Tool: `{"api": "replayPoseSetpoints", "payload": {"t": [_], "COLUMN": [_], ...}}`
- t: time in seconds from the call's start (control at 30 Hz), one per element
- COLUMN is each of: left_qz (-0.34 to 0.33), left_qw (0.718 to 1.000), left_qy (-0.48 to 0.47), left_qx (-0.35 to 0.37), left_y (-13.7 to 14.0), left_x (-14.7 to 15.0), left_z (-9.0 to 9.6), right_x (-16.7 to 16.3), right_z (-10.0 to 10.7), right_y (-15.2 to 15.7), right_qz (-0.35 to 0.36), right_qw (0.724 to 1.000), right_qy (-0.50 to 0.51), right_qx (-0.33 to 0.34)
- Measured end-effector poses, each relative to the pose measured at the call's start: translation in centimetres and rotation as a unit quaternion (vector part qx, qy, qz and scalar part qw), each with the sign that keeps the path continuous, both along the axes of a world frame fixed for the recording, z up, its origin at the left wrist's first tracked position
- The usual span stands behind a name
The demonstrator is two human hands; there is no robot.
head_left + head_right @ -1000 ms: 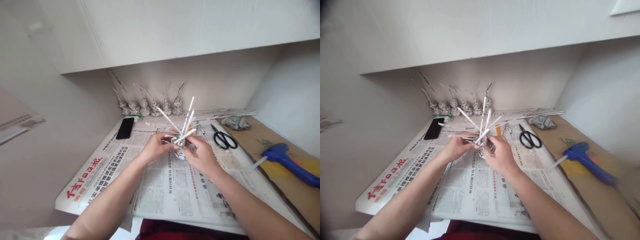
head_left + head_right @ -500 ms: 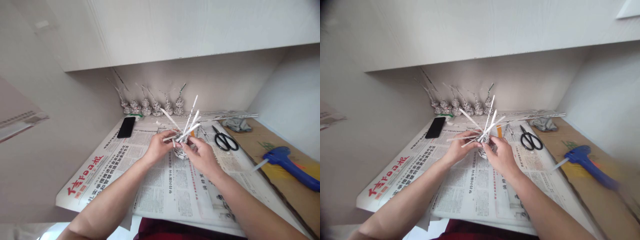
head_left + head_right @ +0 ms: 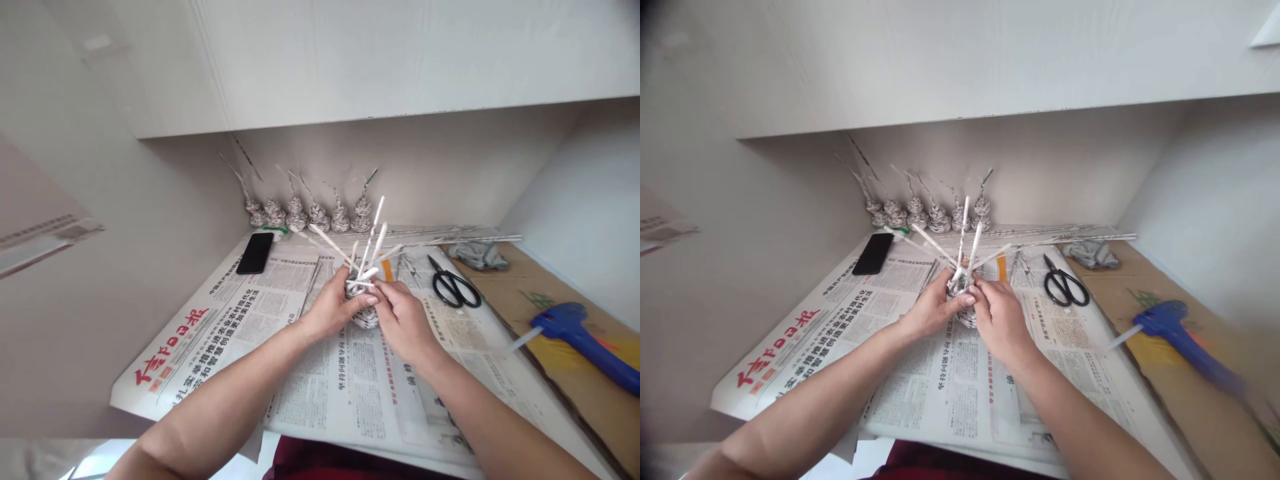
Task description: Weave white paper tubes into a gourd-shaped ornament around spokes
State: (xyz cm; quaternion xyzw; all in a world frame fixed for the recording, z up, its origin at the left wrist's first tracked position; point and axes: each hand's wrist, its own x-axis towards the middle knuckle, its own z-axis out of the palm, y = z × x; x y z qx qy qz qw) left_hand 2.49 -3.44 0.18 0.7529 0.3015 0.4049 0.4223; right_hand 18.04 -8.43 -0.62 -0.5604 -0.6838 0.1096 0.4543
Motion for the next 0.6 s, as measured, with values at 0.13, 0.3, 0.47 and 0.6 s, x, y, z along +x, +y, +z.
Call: {"api": "replayPoseSetpoints", "payload": {"t": [0.13, 0.3, 0.47, 0.6], "left_qz": [0.002, -0.002, -0.058, -0.087], "left_qw": [0.999, 0.998, 0.995, 0.994], "left_qy": [-0.032, -0.047, -0.055, -0.047], "left_qx": [-0.024, -0.047, -0.061, -0.035], "left_y": [0.1, -0.1, -0.4, -0.5], "left_x": [0.3, 0.4, 0.0, -0.1], "left_z": [-0.5, -0.2, 0.8, 1.1], "right_x": [0.0, 0.2, 0.3, 0.2], "right_z": [-0.2, 0.2, 0.6, 0.6], "right_y": [0.0, 0.5, 0.9, 1.1], "right_qz": [0.004, 0.015, 0.009, 0.003], "right_qw": [0.999, 0.970, 0.913, 0.885], "right_qy": [0.036, 0.225, 0.395, 0.454], "right_qx": [-0.009, -0.088, -0.105, -0.105]}}
